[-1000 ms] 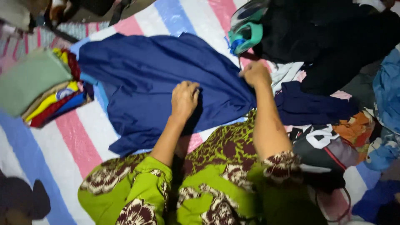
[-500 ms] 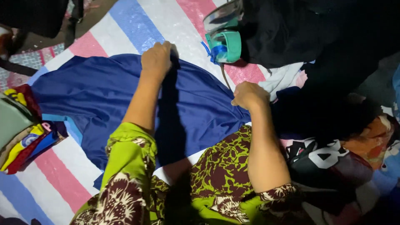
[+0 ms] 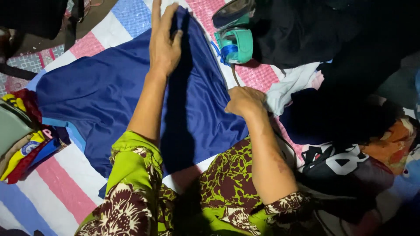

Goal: Ironing a blue t-shirt and then folding it while sitting on a floor mat.

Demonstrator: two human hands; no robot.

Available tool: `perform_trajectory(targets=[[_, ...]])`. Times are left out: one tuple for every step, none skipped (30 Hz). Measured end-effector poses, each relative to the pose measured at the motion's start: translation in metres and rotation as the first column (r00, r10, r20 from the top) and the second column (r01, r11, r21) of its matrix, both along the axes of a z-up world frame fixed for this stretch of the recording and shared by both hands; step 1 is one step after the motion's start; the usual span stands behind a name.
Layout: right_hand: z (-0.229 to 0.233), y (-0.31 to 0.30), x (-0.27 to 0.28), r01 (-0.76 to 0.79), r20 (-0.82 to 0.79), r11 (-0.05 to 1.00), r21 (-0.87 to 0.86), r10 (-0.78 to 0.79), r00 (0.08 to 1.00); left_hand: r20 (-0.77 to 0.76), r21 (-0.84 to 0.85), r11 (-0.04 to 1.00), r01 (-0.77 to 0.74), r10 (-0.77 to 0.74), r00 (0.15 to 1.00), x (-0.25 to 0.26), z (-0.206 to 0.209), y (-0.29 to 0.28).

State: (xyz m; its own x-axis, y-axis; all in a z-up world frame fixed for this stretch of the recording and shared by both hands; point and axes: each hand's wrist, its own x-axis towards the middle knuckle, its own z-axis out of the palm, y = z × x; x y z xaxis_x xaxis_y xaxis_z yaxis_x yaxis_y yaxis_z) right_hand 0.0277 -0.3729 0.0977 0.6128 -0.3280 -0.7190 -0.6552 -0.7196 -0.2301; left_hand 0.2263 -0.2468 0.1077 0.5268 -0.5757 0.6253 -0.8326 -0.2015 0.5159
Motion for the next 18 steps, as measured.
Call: perform_trajectory(targets=[[0.003, 0.002, 0.0, -0.019, -0.006, 1.0, 0.008, 0.019, 1.0, -0.155, 0.073, 0.995, -0.074, 0.085, 0.984, 0.0, -0.01, 0.005], [0.003, 0.001, -0.001, -0.015, -0.004, 1.0, 0.007, 0.015, 1.0, -0.153, 0.073, 0.995, -0.071, 0.082, 0.985, 0.003, -0.03, 0.007], [0.003, 0.0, -0.002, -0.015, -0.026, 1.0, 0.021, 0.016, 1.0, -0.185, 0.126, 0.982, -0.143, 0.165, 0.969, 0.006, -0.049, 0.011], [0.004, 0.0, -0.001, -0.015, -0.047, 0.999, 0.035, 0.017, 0.999, -0.212, 0.181, 0.96, -0.211, 0.248, 0.945, 0.009, -0.068, 0.015], [0.004, -0.001, -0.001, -0.018, -0.044, 0.999, 0.033, 0.019, 0.999, -0.211, 0.179, 0.96, -0.214, 0.25, 0.945, 0.006, -0.075, 0.014], [0.004, -0.002, 0.0, 0.019, -0.036, 0.999, 0.039, -0.017, 0.999, -0.131, 0.222, 0.957, -0.189, 0.221, 0.966, 0.003, -0.082, 0.014], [0.005, -0.005, 0.001, 0.055, -0.029, 0.998, 0.043, -0.054, 0.998, -0.054, 0.262, 0.951, -0.166, 0.186, 0.981, 0.001, -0.089, 0.012], [0.006, -0.007, 0.001, 0.053, -0.026, 0.998, 0.037, -0.052, 0.998, -0.053, 0.257, 0.952, -0.169, 0.188, 0.981, -0.008, -0.085, 0.005], [0.007, -0.01, 0.0, 0.157, 0.08, 0.987, 0.02, -0.158, 0.984, -0.129, 0.404, 0.906, -0.126, 0.192, 0.973, -0.018, -0.081, -0.001], [0.007, -0.012, 0.0, 0.26, 0.186, 0.966, 0.014, -0.258, 0.948, -0.202, 0.537, 0.841, -0.064, 0.202, 0.958, -0.028, -0.077, -0.007], [-0.002, -0.015, -0.003, 0.256, 0.184, 0.967, 0.009, -0.254, 0.95, -0.206, 0.534, 0.843, -0.066, 0.205, 0.957, -0.032, -0.079, -0.011], [-0.012, -0.017, -0.006, 0.345, 0.443, 0.936, 0.062, -0.336, 0.831, -0.131, 0.596, 0.797, -0.096, 0.214, 0.968, -0.037, -0.081, -0.015], [-0.022, -0.021, -0.01, 0.416, 0.661, 0.899, 0.138, -0.396, 0.637, -0.055, 0.653, 0.747, -0.127, 0.213, 0.975, -0.042, -0.084, -0.021], [-0.022, -0.022, -0.007, 0.416, 0.66, 0.899, 0.134, -0.394, 0.639, -0.059, 0.65, 0.75, -0.125, 0.213, 0.975, -0.043, -0.086, -0.025], [-0.022, -0.021, -0.005, 0.395, 0.754, 0.864, 0.312, -0.478, 0.451, -0.091, 0.695, 0.712, -0.104, 0.23, 0.969, -0.045, -0.088, -0.027], [-0.021, -0.02, -0.002, 0.33, 0.791, 0.815, 0.477, -0.561, 0.243, -0.121, 0.736, 0.672, -0.081, 0.249, 0.961, -0.048, -0.091, -0.028], [-0.022, -0.016, 0.002, 0.33, 0.789, 0.814, 0.479, -0.564, 0.245, -0.122, 0.739, 0.669, -0.081, 0.25, 0.96, -0.049, -0.093, -0.026], [-0.023, -0.014, 0.006, 0.336, 0.772, 0.787, 0.518, -0.599, 0.212, -0.12, 0.713, 0.697, -0.084, 0.239, 0.964, -0.051, -0.095, -0.024]])
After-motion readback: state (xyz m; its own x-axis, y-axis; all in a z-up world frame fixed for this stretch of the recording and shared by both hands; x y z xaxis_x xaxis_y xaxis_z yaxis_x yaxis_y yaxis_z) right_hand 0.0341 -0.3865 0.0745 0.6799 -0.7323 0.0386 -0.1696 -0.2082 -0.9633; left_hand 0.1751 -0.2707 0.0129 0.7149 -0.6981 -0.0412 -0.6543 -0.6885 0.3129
